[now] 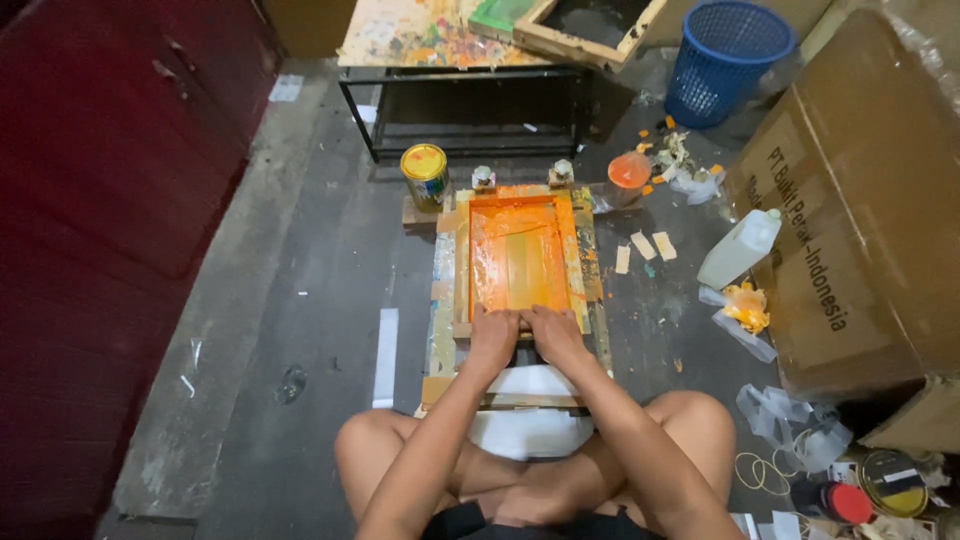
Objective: Manually screen printing labels by placing paper under a screen, applying pressure to transfer ink, and removing the finished label.
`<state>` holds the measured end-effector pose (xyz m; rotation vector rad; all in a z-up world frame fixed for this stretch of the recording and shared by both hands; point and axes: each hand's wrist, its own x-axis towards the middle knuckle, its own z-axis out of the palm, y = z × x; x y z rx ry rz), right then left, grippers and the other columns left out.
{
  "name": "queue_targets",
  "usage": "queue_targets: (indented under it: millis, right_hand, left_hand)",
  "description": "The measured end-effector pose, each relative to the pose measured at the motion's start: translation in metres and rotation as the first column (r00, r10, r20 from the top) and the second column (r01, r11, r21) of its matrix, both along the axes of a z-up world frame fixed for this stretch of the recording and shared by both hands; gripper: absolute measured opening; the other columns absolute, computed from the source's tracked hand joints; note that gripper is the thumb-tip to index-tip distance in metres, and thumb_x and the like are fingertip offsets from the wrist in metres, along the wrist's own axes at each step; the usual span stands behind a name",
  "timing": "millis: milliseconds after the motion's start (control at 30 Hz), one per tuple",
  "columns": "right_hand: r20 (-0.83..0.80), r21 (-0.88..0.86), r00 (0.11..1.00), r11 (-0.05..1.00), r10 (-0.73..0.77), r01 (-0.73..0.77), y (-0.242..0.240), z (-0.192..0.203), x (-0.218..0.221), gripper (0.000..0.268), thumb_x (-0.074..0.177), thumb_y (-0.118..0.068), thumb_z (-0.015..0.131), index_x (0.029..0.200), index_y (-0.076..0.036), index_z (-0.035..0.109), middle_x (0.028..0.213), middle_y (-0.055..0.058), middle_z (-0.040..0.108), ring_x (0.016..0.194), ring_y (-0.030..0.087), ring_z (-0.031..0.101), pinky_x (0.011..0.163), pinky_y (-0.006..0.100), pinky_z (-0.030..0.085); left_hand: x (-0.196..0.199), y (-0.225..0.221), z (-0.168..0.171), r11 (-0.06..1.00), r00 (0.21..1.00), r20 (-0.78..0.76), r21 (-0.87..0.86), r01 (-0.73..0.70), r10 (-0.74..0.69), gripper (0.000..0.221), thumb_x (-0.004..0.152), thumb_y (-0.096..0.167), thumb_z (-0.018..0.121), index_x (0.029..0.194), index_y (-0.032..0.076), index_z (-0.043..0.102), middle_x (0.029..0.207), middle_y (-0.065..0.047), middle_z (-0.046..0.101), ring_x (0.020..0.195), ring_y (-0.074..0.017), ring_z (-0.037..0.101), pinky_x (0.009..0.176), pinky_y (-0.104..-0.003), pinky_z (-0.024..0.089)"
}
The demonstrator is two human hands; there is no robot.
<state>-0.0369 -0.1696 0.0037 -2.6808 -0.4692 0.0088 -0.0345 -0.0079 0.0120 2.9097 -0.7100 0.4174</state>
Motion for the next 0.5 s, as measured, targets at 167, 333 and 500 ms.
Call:
queue_targets:
  millis: [167, 333, 500]
  right_hand:
    - [-0.002, -0.046, 1.0, 0.999, -0.026, 0.026, 0.002, 0.011, -0.002, 0.04, 0.093, -0.008, 0.05, 0.12, -0.025, 0.074, 0.121, 0.015, 0.07, 0.115, 0.038, 0.069, 0.085, 0.049, 0.039]
    - [-0.034, -0.101, 0.999, 0.995, -0.017, 0.014, 0.008, 0.032, -0.005, 0.036, 0.09, -0.006, 0.05, 0.109, -0.024, 0.076, 0.107, 0.01, 0.073, 0.103, 0.037, 0.073, 0.08, 0.047, 0.044]
    - [0.013, -0.139, 0.999, 0.989, -0.049, 0.05, 0.006, 0.016, 0.002, 0.031, 0.086, -0.006, 0.055, 0.102, -0.025, 0.074, 0.096, 0.003, 0.072, 0.094, 0.031, 0.073, 0.075, 0.041, 0.038]
  left_hand:
    - [0.009, 0.0, -0.012, 1.0, 0.995, -0.102, -0.013, 0.019, -0.02, 0.019, 0.085, -0.001, 0.06, 0.088, 0.012, 0.074, 0.075, -0.002, 0.071, 0.067, -0.026, 0.069, 0.078, -0.045, 0.03]
    - [0.009, -0.003, -0.012, 0.998, 0.996, -0.092, 0.054, -0.015, 0.02, 0.02, 0.085, 0.004, 0.059, 0.088, 0.013, 0.077, 0.076, -0.003, 0.074, 0.07, -0.0277, 0.073, 0.079, -0.046, 0.034]
    - [0.016, -0.004, -0.022, 0.997, 0.994, -0.108, 0.073, -0.019, 0.027, 0.021, 0.084, 0.006, 0.058, 0.09, 0.012, 0.077, 0.077, -0.004, 0.074, 0.071, -0.0307, 0.074, 0.075, -0.045, 0.034]
